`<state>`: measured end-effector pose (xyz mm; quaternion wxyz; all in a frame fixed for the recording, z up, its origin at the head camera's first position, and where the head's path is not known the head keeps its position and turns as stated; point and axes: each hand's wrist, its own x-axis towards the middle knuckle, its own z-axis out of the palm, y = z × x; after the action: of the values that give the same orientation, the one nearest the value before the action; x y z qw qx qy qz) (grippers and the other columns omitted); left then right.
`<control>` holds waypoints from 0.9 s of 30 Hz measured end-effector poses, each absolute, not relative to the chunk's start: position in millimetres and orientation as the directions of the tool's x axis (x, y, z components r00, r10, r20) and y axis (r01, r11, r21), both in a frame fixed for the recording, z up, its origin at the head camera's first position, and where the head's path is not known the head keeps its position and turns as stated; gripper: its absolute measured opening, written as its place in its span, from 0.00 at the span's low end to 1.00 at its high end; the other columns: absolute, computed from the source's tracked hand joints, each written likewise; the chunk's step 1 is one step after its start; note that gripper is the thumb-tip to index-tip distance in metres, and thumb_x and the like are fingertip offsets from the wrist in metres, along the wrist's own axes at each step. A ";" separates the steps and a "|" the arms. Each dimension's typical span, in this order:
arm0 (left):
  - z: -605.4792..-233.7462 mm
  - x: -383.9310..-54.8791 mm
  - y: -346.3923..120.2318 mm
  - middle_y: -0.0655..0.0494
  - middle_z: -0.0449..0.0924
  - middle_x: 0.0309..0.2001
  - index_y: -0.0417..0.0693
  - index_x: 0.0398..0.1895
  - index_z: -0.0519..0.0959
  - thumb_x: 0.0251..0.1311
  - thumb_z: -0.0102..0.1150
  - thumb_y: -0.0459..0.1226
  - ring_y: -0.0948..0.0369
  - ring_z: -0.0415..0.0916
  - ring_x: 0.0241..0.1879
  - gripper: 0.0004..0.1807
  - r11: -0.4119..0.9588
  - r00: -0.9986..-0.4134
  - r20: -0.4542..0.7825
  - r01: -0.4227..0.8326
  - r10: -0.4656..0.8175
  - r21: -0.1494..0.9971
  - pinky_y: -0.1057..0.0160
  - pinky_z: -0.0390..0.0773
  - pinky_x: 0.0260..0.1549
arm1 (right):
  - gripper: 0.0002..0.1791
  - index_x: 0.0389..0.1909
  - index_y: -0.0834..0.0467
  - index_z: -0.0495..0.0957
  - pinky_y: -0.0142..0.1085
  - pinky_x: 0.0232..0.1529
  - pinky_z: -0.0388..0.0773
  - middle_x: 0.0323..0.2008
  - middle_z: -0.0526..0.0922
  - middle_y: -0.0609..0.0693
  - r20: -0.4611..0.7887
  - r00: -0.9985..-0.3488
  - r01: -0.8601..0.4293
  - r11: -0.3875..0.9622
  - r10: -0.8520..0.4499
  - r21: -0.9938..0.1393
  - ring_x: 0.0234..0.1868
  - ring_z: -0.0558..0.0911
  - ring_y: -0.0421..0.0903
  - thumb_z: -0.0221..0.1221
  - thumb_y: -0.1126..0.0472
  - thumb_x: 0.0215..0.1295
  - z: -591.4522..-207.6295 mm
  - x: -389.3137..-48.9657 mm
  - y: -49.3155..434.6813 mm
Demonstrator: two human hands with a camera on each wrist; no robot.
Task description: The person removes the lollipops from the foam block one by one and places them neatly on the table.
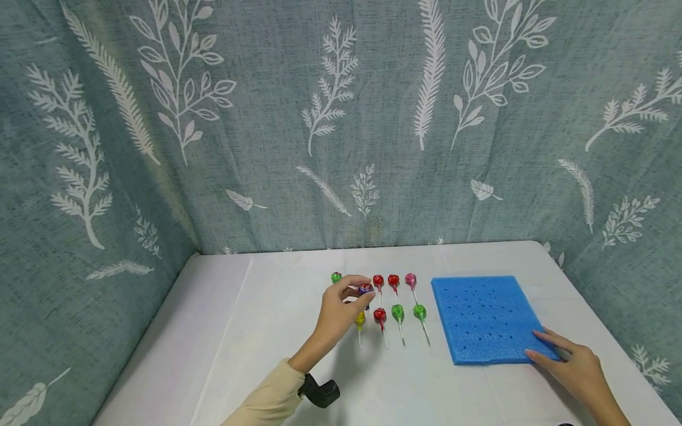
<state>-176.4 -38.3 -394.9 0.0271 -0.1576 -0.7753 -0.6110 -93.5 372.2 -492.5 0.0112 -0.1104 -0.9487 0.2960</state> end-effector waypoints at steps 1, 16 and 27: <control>-395.7 -176.3 -39.9 0.43 0.78 0.46 0.40 0.44 0.80 0.57 0.62 0.31 0.50 0.79 0.40 0.11 0.205 -0.951 0.230 0.271 0.205 0.940 0.66 0.78 0.35 | 0.41 0.59 0.69 0.70 0.67 0.49 0.63 0.61 0.63 0.70 -0.044 -0.975 0.203 0.801 0.216 -0.563 0.58 0.61 0.76 0.63 0.40 0.56 -492.5 -93.3 371.9; -405.1 -174.2 -60.4 0.41 0.79 0.42 0.39 0.43 0.80 0.57 0.63 0.29 0.46 0.77 0.39 0.10 0.235 -0.970 0.188 0.221 0.152 0.947 0.69 0.79 0.28 | 0.43 0.60 0.69 0.69 0.68 0.50 0.61 0.62 0.62 0.71 -0.064 -0.972 0.221 0.795 0.225 -0.564 0.59 0.59 0.77 0.63 0.39 0.56 -492.1 -94.0 371.6; -449.5 -191.4 -74.1 0.51 0.80 0.41 0.47 0.43 0.81 0.56 0.65 0.35 0.53 0.78 0.39 0.10 0.268 -0.975 0.185 0.212 0.124 0.940 0.63 0.80 0.28 | 0.45 0.61 0.69 0.67 0.67 0.51 0.61 0.62 0.60 0.71 -0.108 -0.966 0.255 0.784 0.237 -0.566 0.59 0.59 0.77 0.61 0.37 0.55 -492.1 -95.2 372.5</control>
<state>-191.4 -74.1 -449.5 0.0369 -0.1056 -0.7953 -0.5958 -95.2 372.5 -492.1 -0.0153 -0.1303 -0.9443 0.3018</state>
